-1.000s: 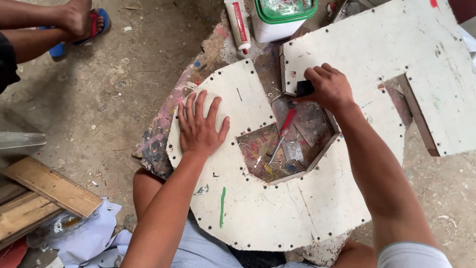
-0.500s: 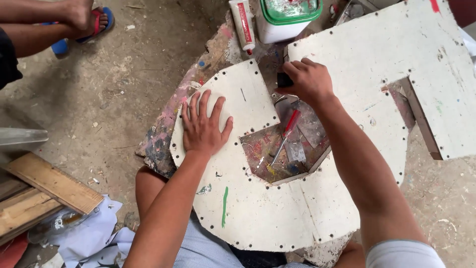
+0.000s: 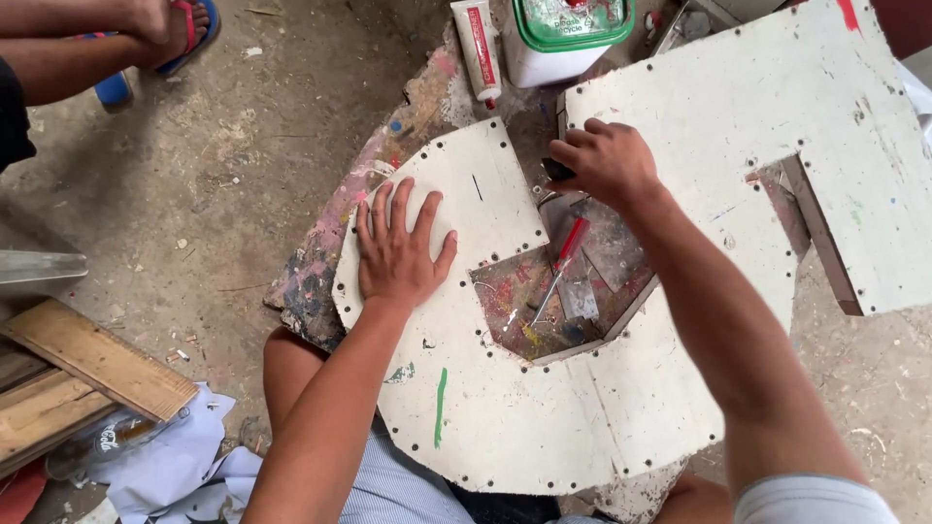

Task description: Sanding the edges and cleaning the crevices of a large letter-shaped fabrication piece using a sanding block and a screwdriver.

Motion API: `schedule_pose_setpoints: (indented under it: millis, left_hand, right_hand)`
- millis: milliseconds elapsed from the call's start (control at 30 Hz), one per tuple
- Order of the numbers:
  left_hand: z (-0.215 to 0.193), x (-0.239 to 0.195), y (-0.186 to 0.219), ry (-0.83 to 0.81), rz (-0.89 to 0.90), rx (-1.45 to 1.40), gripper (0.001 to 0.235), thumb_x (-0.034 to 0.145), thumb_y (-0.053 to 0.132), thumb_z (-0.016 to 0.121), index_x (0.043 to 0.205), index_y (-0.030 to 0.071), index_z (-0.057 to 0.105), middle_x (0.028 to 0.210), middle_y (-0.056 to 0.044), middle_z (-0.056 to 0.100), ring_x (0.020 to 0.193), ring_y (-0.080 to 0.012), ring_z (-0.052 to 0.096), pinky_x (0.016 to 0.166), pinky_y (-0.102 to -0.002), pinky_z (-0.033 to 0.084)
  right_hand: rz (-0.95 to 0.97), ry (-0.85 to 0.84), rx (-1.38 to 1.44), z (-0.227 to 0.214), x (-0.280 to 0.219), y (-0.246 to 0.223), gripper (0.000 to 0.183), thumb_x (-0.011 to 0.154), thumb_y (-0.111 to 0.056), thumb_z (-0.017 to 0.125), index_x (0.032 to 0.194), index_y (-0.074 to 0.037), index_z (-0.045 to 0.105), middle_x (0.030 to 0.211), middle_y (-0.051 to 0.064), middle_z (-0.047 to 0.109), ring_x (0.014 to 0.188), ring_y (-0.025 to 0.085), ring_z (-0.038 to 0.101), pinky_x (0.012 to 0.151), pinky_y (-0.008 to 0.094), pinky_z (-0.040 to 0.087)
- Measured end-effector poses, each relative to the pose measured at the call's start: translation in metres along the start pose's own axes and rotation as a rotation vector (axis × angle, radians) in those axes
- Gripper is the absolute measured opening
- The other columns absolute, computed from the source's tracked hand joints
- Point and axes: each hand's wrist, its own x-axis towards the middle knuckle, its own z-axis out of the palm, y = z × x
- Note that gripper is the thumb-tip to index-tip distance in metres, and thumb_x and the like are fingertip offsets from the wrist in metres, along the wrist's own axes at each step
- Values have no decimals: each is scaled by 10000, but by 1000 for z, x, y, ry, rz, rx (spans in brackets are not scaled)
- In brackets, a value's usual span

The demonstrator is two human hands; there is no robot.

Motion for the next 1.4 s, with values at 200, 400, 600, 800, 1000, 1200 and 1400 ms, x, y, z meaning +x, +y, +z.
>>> schedule_pose_setpoints:
  millis: [200,400,600,800,1000,1200,1400]
  left_hand:
    - [0,-2,0,-18,-5,3,524,965,531,481,1409,251,499,1515,-117,387,1462,-372,299,1147,-627,215]
    - [-1,0,-1,-26,-6,1,529,965,535,480,1415,258,485,1518,-111,378,1464,-362,299,1145,-620,222]
    - [-1,1,0,1,3,15,528,960,533,486,1412,260,484,1511,-110,381,1464,-363,300,1139,-620,227]
    - [-5,4,-1,-108,-15,23,621,981,587,370,1498,255,461,1622,-122,321,1500,-361,248,1189,-612,160]
    - [2,2,-1,20,7,17,529,954,534,491,1408,264,486,1505,-113,392,1462,-367,308,1131,-622,232]
    - [1,1,1,28,0,9,518,954,524,498,1396,255,502,1501,-118,400,1455,-373,319,1130,-626,236]
    - [-1,0,1,2,-3,7,515,956,531,489,1397,266,499,1507,-108,396,1460,-367,315,1135,-626,232]
  right_hand:
    - [44,-358,-59,-24,-75,48,546,777,-855,518,1000,-363,592,766,-144,605,810,91,650,713,251,598]
    - [32,-443,24,-2,-20,15,554,805,-856,552,1067,-372,606,841,-149,660,864,89,664,729,254,605]
    - [278,-604,104,-49,-83,55,556,803,-831,597,1024,-323,653,867,-115,689,884,109,709,724,290,630]
    - [673,-568,577,-23,-121,65,721,758,-638,759,1191,-75,632,1090,142,653,899,336,674,744,464,599]
    - [602,-185,660,-1,-94,33,657,746,-500,890,1093,-8,627,1022,190,553,916,451,679,716,505,615]
    - [794,-174,639,7,-146,41,712,797,-570,876,1126,-7,591,1077,183,503,966,442,658,753,494,604]
    - [709,-95,643,-2,-112,22,709,755,-548,895,1102,-9,592,1033,167,499,927,433,650,726,524,600]
